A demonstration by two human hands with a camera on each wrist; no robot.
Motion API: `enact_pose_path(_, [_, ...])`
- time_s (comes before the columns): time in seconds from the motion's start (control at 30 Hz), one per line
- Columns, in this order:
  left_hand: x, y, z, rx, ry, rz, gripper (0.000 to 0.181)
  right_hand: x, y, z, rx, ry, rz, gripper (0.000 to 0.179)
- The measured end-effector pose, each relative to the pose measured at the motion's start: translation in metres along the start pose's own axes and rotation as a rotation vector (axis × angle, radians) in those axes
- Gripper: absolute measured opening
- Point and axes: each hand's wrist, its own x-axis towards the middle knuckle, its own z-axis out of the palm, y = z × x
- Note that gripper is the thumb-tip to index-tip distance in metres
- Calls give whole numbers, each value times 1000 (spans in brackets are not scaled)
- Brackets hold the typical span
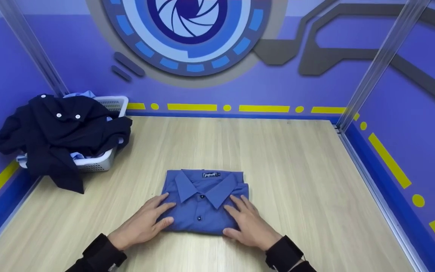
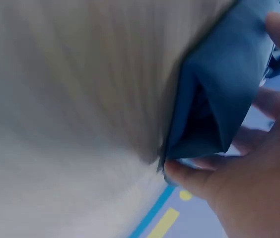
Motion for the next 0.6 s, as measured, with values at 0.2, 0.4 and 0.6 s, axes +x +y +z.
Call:
enact_pose_path(0.2, [0,-8,-9,25,-33,-20,69,2,-1,3,-84,10,-41,77])
enact_pose_path(0.4, [-1,-13,-8,84,-68,-15,76,4,-2,8,-160,56,-95,60])
enact_pose_path(0.6, [-5,-6,-2,107,-98,-29,73,4,-4,10,-185,34,-111,58])
